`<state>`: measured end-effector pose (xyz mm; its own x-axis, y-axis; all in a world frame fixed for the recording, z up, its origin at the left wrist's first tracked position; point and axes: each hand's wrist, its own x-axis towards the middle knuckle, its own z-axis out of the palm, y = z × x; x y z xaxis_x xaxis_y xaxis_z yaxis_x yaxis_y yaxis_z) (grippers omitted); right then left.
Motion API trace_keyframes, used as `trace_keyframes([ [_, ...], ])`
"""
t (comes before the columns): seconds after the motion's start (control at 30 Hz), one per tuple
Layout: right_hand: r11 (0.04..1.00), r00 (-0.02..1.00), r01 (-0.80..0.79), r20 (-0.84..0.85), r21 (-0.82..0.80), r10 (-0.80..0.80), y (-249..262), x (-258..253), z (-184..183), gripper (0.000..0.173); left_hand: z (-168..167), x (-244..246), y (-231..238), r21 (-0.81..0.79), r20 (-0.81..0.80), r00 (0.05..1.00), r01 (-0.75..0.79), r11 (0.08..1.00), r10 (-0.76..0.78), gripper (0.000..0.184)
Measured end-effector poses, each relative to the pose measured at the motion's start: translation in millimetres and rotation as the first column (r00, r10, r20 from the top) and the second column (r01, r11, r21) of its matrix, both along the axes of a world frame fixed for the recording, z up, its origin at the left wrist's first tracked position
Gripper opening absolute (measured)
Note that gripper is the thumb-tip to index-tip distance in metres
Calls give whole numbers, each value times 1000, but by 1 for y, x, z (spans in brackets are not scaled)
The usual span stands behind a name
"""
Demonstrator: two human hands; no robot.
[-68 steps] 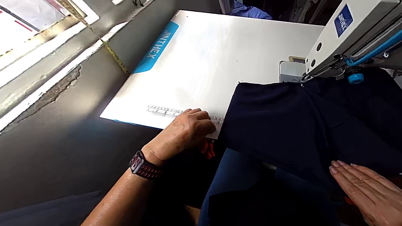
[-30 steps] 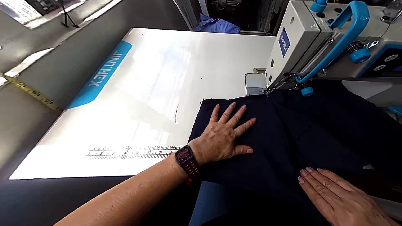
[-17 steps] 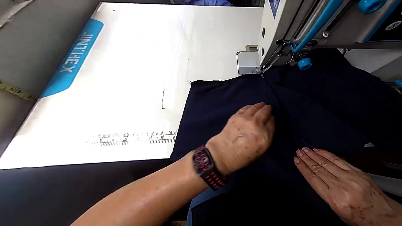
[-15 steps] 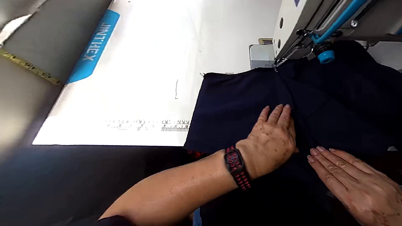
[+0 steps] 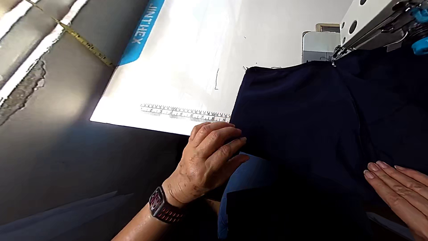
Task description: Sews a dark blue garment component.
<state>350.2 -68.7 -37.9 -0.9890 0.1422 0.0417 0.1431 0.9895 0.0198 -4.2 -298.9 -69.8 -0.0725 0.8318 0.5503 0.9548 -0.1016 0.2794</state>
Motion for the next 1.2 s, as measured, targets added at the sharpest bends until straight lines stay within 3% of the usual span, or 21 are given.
trace_keyframes([
  [0.13, 999, 993, -32, -111, 37, 36, 5, -4, -10, 32, -21, -13, 10, 4, -161, 984, 76, 997, -74, 21],
  [0.2, 998, 975, -36, -216, 48, 45, 5, -3, -14, 34, -24, -13, 14, -13, -138, 981, 134, 991, -134, 22],
  [0.3, 999, 976, -46, -214, -5, 44, 8, -3, -6, 32, -25, -19, 17, -3, -118, 975, 189, 982, -188, 21],
  [0.5, 999, 979, -50, -201, -19, 45, 7, -4, -1, 32, -19, -11, -7, 102, -158, 984, 98, 990, -81, 17],
  [0.63, 998, 970, -30, -245, -63, 14, 15, 4, -12, 33, -44, -9, 0, 113, -121, 991, 68, 991, -55, 14],
  [0.7, 993, 978, -36, -206, -109, 13, 22, 0, -11, 34, -48, -17, 0, 112, -107, 994, 50, 992, -38, 23],
  [0.83, 995, 943, -71, -331, -69, 45, 25, 0, -16, 32, -48, -24, -2, 92, -44, 995, 94, 991, -90, 20],
  [0.93, 992, 943, -98, -326, -78, 67, 25, 4, -8, 29, -46, -29, 0, 96, -38, 993, 116, 989, -113, 21],
  [1.2, 956, 921, -135, -390, -259, 24, 30, 9, -11, 33, -49, -28, 3, 89, -121, 992, 31, 996, -20, 26],
])
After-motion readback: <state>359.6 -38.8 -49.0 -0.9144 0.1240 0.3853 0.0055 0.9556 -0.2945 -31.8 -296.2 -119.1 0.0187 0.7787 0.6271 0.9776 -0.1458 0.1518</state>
